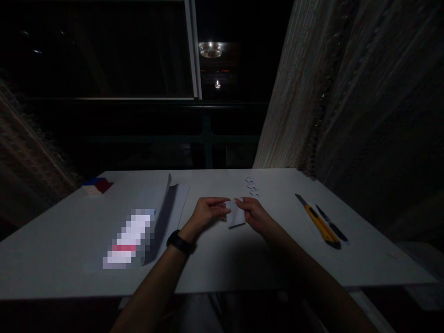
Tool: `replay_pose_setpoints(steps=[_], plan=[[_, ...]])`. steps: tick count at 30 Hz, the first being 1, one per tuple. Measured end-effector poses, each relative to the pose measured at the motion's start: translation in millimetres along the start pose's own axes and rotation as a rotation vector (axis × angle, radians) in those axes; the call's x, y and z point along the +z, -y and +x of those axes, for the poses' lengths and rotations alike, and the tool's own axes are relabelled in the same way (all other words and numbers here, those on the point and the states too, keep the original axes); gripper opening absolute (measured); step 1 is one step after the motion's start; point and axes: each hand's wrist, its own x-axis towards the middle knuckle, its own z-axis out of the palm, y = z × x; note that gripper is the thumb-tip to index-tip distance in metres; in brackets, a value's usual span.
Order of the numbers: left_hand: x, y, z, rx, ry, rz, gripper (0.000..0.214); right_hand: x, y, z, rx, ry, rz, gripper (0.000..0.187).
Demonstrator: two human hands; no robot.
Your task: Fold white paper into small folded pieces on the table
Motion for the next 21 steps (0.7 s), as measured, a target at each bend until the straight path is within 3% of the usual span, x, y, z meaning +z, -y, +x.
replay_pose_setpoints(steps=[21], plan=[[1.4,-2.4,-2.0,0.015,-0.014,-0.004,0.047,1.4,-1.2,-2.2,-0.017,-0.039,0.015,0.026]])
